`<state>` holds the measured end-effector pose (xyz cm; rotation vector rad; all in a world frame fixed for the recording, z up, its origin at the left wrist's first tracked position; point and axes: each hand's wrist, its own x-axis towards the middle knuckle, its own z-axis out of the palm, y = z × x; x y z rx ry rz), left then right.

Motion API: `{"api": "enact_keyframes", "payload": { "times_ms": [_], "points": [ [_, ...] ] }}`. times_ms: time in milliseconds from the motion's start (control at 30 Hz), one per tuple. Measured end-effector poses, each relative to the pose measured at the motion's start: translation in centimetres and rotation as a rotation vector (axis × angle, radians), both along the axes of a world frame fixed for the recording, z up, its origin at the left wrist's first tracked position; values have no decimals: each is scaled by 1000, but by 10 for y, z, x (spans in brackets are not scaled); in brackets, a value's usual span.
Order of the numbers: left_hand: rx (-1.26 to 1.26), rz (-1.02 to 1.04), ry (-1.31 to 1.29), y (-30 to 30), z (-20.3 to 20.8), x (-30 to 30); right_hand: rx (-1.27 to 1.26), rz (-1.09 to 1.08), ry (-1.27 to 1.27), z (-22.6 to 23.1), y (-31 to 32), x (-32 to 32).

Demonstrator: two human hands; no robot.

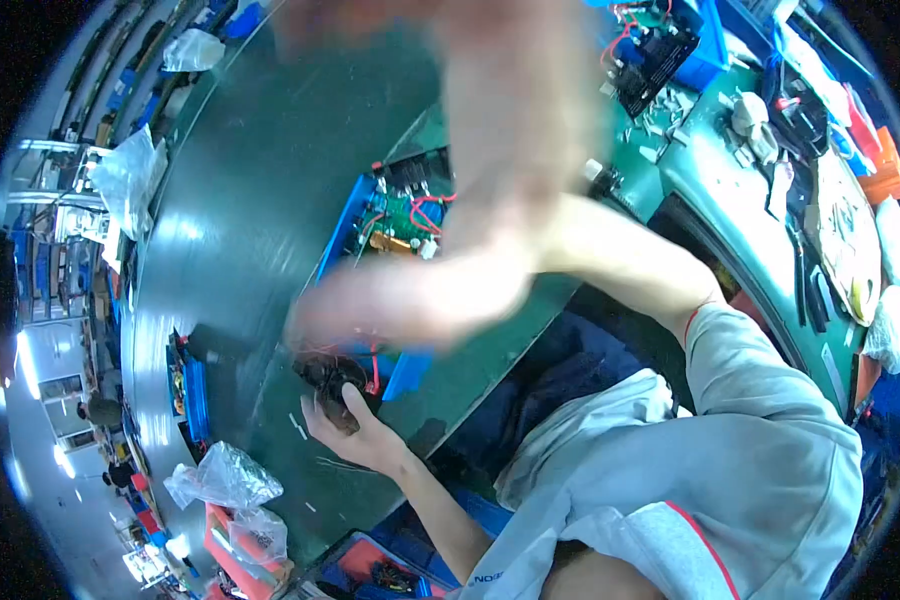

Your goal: Assembling a circuit board into a metal casing using an electric screwdriver.

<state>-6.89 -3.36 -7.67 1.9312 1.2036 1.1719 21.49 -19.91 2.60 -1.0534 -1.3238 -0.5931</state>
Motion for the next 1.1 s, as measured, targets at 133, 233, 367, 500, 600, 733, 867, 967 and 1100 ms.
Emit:
{"api": "enact_keyframes", "payload": {
  "times_ms": [133,233,367,500,600,733,867,967,1100],
  "points": [
    [238,-19,107,-18,-6,-5,-680,272,313,-14,79,-43],
    [491,-13,65,-26,-1,-2,-960,328,83,-36,108,-69],
    [392,13,33,-32,-8,-3,-1298,584,87,-29,140,-54],
    [504,26,129,-29,-5,-9,-1532,730,125,-18,160,-48],
    [479,18,13,-25,-3,-4,-1320,885,181,-12,165,-35],
    [281,37,17,-25,4,8,-1188,795,357,-18,130,-10],
    [275,-28,150,-15,22,32,-922,520,312,-26,82,-10],
    [284,-35,265,-3,22,30,-665,254,302,-29,54,-6],
    [452,-9,431,-1,33,16,-737,-22,491,-57,-6,-7]
  ]
}}
